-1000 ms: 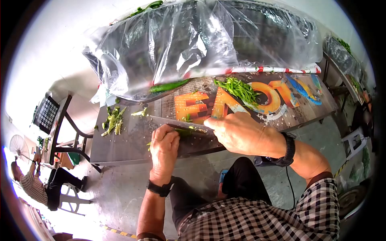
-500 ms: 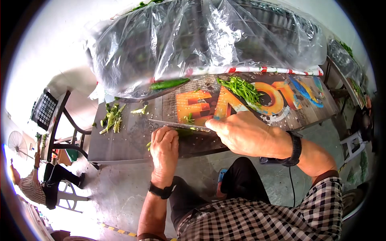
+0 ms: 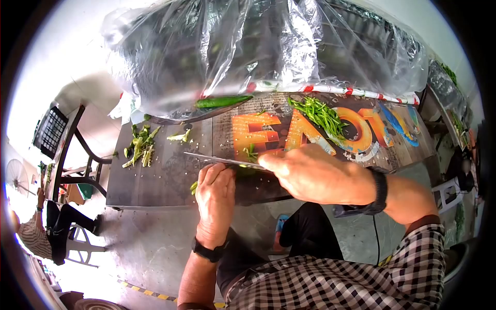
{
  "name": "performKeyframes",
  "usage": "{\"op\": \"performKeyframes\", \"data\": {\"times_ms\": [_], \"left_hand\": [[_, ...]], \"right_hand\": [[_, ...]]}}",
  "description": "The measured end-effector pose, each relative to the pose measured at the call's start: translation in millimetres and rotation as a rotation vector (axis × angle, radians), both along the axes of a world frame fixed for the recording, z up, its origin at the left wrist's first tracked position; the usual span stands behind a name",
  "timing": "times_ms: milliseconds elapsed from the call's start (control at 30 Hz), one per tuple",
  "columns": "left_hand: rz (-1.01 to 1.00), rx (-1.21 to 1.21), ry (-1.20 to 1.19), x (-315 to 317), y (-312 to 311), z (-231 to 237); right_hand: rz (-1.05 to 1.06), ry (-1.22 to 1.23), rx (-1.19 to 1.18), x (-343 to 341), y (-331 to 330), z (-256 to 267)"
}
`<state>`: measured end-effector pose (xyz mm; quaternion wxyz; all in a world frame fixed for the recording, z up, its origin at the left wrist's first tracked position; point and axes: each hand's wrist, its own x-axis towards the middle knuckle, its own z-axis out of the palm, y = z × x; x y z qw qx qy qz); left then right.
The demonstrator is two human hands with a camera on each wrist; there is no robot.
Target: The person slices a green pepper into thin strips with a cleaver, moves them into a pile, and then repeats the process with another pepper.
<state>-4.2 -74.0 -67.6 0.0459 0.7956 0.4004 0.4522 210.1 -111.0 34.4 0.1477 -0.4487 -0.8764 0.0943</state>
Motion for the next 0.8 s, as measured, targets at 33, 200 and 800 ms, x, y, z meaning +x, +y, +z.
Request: {"op": "performKeyframes", "data": {"times_ms": [33,200,800], "left_hand": [[0.002,0.007,-0.019,0.6,0.0,0.1],[0.003,0.007,0.033,-2.2,-0.4,0.5],[-0.020,0.017,-0.011,-3.0,-1.4,-2.8]], "right_hand": [[0.000,0.006,0.012,-3.9,4.8,-3.9],[0.017,0.042,0.054,-9.0,15.5,-15.7],[-0.043,-0.125,0.056,22.4,-20.2,11.5]]}}
